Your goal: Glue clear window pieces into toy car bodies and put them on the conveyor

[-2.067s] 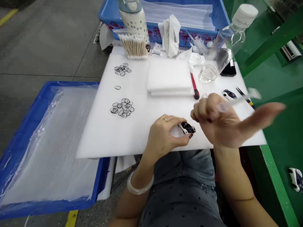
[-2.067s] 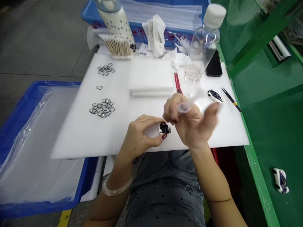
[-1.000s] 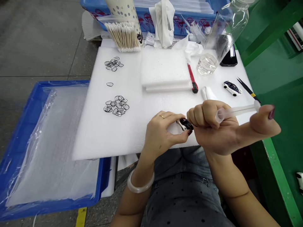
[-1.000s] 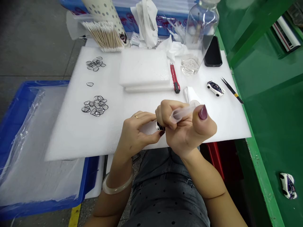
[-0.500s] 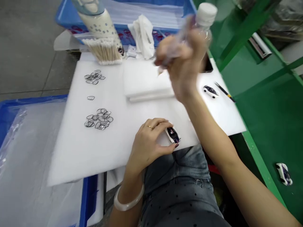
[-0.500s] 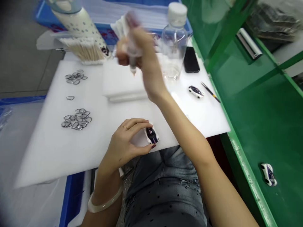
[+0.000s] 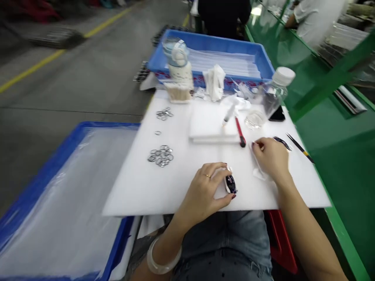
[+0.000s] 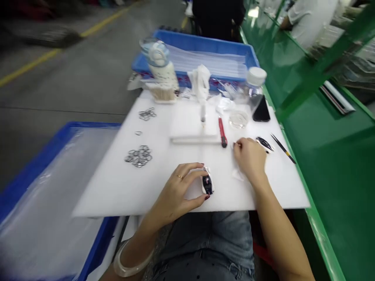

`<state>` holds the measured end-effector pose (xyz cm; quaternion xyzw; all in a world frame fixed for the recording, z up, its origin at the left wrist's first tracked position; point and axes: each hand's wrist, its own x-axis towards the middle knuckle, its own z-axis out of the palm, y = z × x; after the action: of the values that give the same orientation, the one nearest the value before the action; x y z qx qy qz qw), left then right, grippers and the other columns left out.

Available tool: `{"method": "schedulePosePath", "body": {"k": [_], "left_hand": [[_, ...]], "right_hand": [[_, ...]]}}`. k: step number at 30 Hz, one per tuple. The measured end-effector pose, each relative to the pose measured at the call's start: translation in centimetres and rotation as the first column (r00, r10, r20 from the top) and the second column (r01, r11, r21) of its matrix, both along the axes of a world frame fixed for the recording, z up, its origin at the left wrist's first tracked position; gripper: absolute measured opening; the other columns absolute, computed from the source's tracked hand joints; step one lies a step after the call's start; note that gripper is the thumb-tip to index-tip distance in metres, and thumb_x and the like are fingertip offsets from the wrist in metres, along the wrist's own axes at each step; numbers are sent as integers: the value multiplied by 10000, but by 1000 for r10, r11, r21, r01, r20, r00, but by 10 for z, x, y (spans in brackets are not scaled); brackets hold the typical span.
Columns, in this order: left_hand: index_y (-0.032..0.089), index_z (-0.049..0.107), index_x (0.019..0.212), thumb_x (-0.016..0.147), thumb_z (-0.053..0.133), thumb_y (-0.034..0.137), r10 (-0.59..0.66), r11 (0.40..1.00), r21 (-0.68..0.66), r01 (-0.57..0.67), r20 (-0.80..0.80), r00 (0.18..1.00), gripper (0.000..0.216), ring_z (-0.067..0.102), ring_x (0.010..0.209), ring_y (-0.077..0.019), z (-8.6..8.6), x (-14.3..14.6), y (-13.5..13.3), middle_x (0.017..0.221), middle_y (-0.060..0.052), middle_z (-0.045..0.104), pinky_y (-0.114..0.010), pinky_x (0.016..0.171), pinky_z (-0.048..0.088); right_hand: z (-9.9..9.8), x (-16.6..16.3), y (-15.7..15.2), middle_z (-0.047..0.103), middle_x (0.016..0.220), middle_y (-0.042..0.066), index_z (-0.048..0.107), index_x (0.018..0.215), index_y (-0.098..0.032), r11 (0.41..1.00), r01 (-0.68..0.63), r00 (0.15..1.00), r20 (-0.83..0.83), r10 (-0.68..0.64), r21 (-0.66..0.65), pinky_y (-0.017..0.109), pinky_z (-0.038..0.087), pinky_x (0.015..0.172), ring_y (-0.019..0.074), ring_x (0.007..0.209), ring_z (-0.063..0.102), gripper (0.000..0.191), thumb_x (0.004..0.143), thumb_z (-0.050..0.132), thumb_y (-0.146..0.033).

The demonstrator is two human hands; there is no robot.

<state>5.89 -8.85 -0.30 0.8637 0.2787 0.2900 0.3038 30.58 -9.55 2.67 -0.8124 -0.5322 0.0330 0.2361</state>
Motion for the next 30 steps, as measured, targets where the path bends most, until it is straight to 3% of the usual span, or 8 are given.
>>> {"method": "schedulePosePath", "body": {"k": [5, 7, 9, 12, 17, 21, 26, 30], "left_hand": [[243, 673, 1041, 919, 595, 251, 374, 924, 81, -373, 7, 928, 145, 640, 1025, -246, 2, -53, 24, 1058, -56, 701, -450, 911, 520], [240, 702, 1026, 929, 542, 236, 572, 816, 147, -559, -70, 817, 188, 652, 984, -251, 0, -79, 37, 1024, -53, 715, -456, 884, 525], [241, 726, 1034, 920, 541, 246, 642, 763, 186, -619, -115, 758, 217, 655, 961, -261, -2, -97, 47, 1025, -56, 719, -463, 868, 523], [257, 750, 1034, 902, 581, 289, 621, 781, 204, -590, -147, 770, 217, 656, 945, -257, -3, -105, 56, 1026, -46, 721, -454, 861, 524], [309, 763, 1033, 920, 541, 301, 539, 833, 275, -481, -204, 817, 249, 617, 999, -277, -2, -98, 74, 1107, -44, 713, -476, 862, 512], [309, 773, 902, 904, 558, 364, 471, 851, 388, -355, -263, 842, 222, 619, 965, -308, -6, -100, 91, 1073, -44, 733, -478, 803, 509], [249, 673, 852, 930, 492, 335, 399, 894, 313, -320, -234, 886, 216, 645, 983, -299, 1, -99, 90, 1067, -53, 727, -433, 816, 513], [219, 592, 944, 958, 407, 211, 291, 936, 259, -240, -180, 940, 185, 672, 825, -214, 20, -84, 72, 917, -37, 701, -316, 718, 516]], "right_hand": [[2, 22, -7, 558, 609, 53, 676, 722, -344, 981, 136, 810, -585, -28, 141, 397, 266, 502, 206, 530, 472, 80, 720, 597, -357], [1, 32, -10, 499, 577, 52, 639, 660, -361, 972, 186, 751, -659, -45, 146, 406, 231, 465, 199, 489, 422, 91, 731, 585, -382], [-4, 38, -12, 554, 612, 75, 641, 622, -354, 980, 147, 820, -571, -44, 136, 395, 278, 461, 210, 528, 460, 161, 755, 606, -438], [-13, 41, -15, 622, 654, 92, 684, 626, -317, 1000, 11, 885, -466, -11, -1, 375, 360, 493, 233, 587, 507, 245, 743, 671, -532], [-20, 43, -16, 571, 682, 45, 671, 740, -281, 994, 13, 623, -779, 77, 108, 311, 350, 445, 180, 548, 490, 275, 729, 701, -554], [-12, 36, -19, 527, 651, 9, 636, 737, -200, 990, -55, 655, -744, 132, 128, 265, 328, 481, 132, 549, 433, 358, 752, 712, -550], [-6, 32, -22, 625, 885, 51, 649, 833, -193, 978, -146, 522, -827, 207, 152, 263, 428, 623, 151, 726, 542, 383, 815, 675, -575], [-7, 30, -23, 468, 680, -19, 511, 737, -196, 976, -182, 496, -846, 195, 119, 238, 361, 554, 102, 587, 411, 448, 862, 606, -615]]}}
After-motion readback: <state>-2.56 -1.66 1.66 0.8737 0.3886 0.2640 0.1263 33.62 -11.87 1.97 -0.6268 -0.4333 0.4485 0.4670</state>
